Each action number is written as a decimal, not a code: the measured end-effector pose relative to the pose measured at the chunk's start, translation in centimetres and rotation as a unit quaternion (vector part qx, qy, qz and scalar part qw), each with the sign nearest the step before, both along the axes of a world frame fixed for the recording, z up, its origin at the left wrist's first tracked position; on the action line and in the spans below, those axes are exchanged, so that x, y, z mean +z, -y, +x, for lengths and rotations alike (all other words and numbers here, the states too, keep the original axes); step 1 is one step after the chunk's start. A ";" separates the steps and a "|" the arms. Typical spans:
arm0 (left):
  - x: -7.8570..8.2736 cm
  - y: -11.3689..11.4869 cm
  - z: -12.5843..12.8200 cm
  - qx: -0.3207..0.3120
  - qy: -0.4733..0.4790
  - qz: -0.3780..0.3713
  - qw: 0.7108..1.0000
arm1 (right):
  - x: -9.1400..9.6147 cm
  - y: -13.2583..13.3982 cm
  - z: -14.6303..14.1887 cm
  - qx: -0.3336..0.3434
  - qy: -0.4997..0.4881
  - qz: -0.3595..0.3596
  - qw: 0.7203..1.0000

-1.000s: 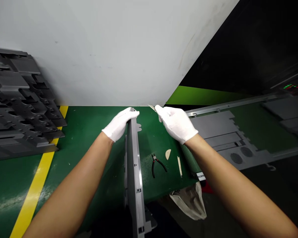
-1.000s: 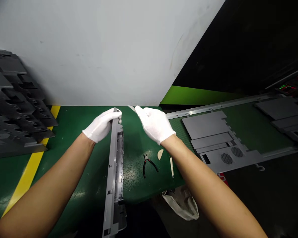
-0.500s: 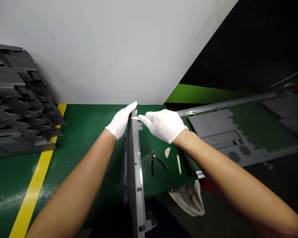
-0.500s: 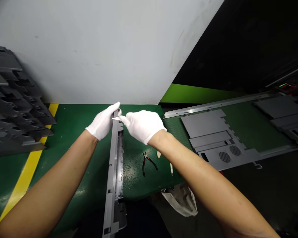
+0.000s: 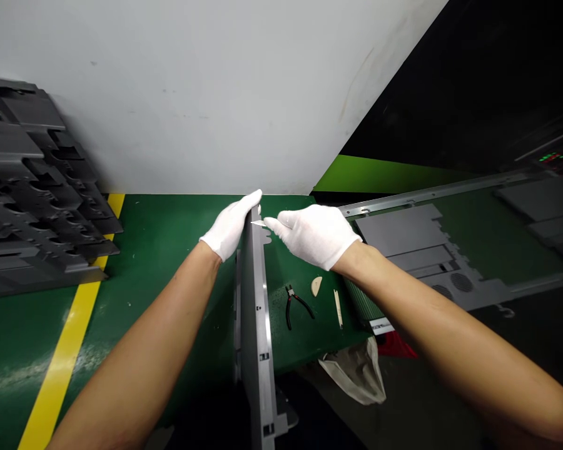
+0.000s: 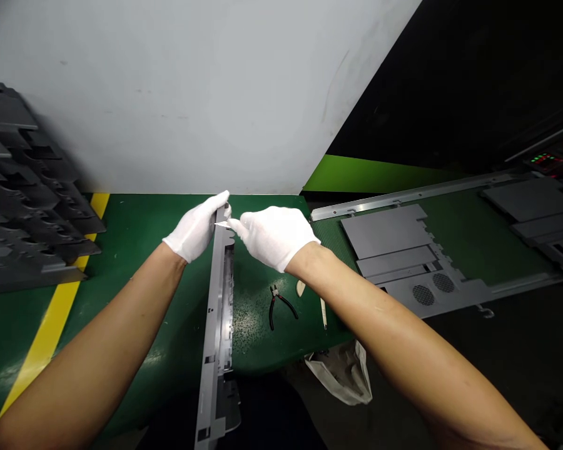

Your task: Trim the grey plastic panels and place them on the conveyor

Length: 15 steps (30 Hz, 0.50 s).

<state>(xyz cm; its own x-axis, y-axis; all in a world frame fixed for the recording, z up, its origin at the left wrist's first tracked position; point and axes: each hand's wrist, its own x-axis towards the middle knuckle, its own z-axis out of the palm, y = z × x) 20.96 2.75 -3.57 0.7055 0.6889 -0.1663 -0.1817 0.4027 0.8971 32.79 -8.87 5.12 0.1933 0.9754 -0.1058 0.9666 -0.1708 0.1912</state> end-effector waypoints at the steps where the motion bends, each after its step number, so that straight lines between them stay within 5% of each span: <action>1: 0.0 0.0 0.0 -0.001 0.000 -0.002 1.000 | 0.0 0.0 0.0 -0.001 -0.001 0.002 1.000; 15: -0.4 -0.2 0.2 -0.007 0.001 0.010 1.000 | 0.0 0.4 0.2 0.004 -0.023 -0.001 1.000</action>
<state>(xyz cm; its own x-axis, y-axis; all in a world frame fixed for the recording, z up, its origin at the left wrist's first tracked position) 21.13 2.91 -4.02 0.7154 0.6822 -0.1510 -0.1783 0.3872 0.9046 33.03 -9.25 5.15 0.1799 0.9769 -0.1157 0.9759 -0.1624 0.1460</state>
